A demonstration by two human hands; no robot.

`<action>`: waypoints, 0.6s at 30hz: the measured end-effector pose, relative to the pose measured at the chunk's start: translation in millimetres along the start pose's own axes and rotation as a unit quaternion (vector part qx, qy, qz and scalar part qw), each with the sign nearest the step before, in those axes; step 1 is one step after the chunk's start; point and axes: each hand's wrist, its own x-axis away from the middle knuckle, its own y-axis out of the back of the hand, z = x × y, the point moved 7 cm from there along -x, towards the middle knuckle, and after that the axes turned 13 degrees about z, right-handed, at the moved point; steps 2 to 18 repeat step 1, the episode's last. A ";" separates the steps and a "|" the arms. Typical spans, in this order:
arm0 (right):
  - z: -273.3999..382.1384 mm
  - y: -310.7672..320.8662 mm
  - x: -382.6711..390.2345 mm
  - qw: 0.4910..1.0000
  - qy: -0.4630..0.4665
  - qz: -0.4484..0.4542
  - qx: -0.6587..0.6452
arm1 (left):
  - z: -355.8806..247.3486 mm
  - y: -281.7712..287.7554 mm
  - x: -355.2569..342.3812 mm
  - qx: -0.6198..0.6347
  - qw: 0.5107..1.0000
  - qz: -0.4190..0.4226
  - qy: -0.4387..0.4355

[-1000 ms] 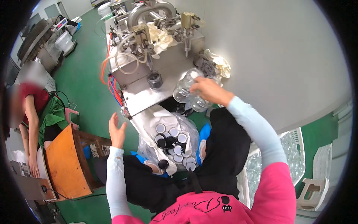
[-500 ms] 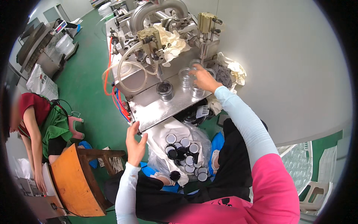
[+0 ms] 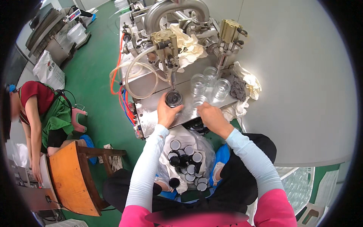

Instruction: Filling glass jars with liquid using a filling machine and then manually capping them with lids.

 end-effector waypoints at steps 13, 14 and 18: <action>0.9 -6.5 -7.7 1.000 0.015 0.014 0.004 | 2.3 1.4 9.3 -0.012 1.000 0.023 0.011; 0.9 -6.5 -7.7 1.000 0.015 0.014 0.004 | 2.3 1.4 9.3 -0.012 1.000 0.023 0.011; 0.9 -6.5 -7.7 1.000 0.015 0.014 0.004 | 2.3 1.4 9.3 -0.012 1.000 0.023 0.011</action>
